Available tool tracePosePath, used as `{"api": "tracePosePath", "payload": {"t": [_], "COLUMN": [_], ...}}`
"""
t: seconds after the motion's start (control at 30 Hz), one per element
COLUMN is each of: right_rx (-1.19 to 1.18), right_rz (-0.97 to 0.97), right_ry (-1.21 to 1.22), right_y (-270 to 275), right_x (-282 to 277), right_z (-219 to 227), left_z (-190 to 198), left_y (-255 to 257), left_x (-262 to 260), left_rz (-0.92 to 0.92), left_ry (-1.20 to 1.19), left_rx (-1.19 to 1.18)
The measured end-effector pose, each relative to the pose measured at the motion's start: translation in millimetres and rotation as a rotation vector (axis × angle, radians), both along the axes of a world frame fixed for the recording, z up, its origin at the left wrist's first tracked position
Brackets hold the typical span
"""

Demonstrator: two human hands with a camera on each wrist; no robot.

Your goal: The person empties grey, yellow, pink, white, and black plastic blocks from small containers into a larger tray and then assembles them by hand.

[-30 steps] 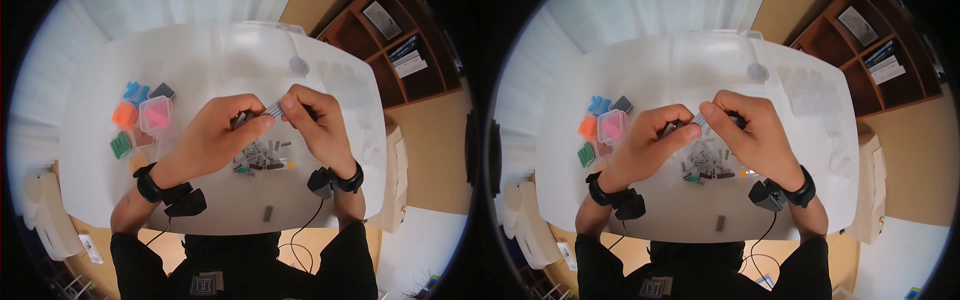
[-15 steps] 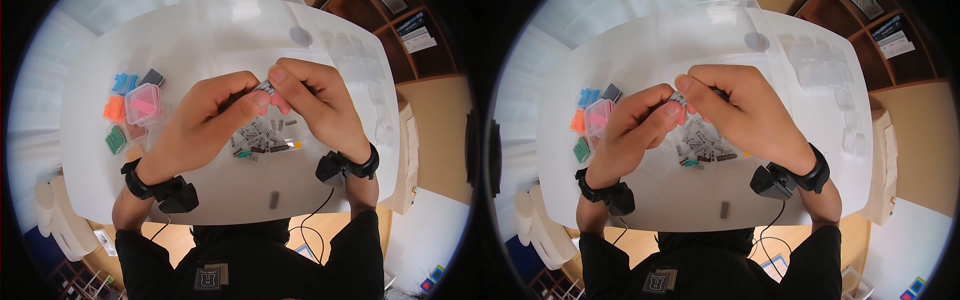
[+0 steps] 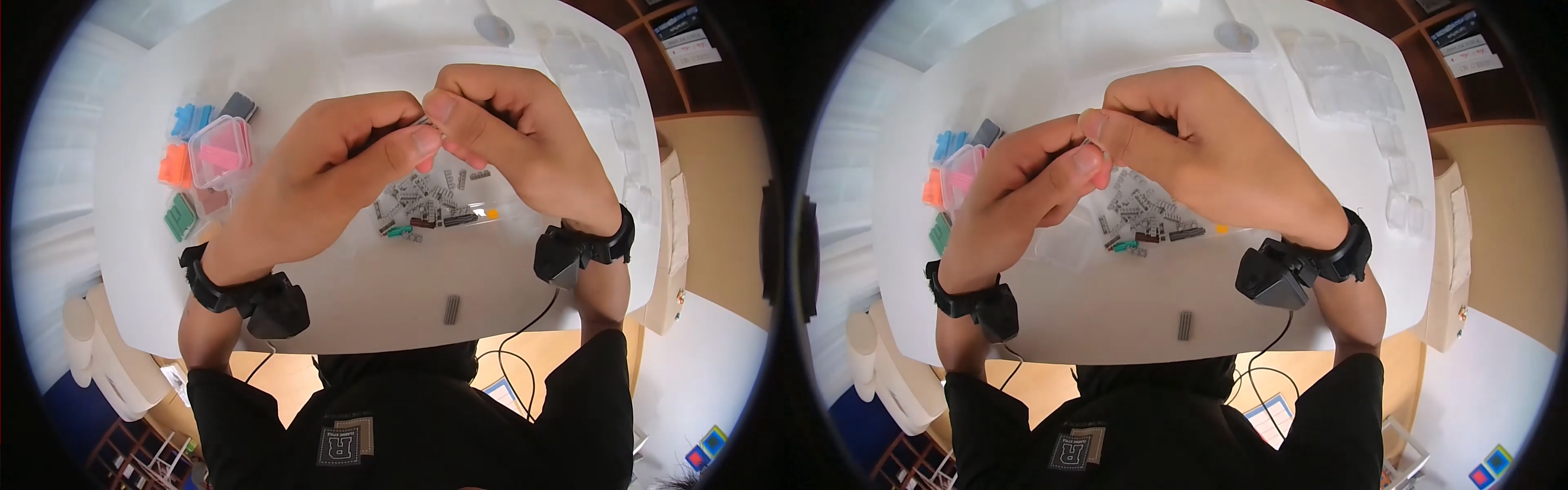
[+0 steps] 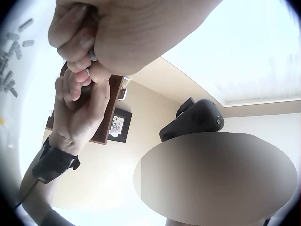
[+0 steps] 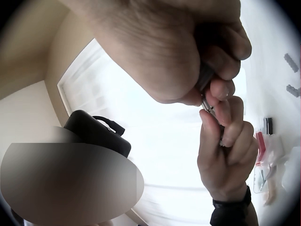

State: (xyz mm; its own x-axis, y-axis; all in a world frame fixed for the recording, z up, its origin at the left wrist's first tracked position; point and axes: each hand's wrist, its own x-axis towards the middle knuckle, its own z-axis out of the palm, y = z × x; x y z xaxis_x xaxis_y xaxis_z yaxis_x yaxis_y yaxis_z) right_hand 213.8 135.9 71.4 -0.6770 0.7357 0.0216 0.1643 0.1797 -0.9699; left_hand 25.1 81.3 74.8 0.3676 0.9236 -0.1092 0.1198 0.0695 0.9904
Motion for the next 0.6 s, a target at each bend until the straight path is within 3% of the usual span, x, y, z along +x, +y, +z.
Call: {"api": "tracePosePath", "payload": {"t": [0.37,0.6], "right_rx": [-0.090,-0.206], "right_rz": [0.046,0.064], "right_ry": [0.065,0.078], "right_y": [0.9,2.6], "right_x": [-0.8,-2.5], "right_z": [-1.7,-1.7], "left_z": [8.7,-2.2], "left_y": [-1.1,-3.3], "left_x": [-2.0,1.5], "left_rz": [-0.023,0.060], "left_ry": [-0.035,-0.070], "left_rx": [-0.119,-0.106]}}
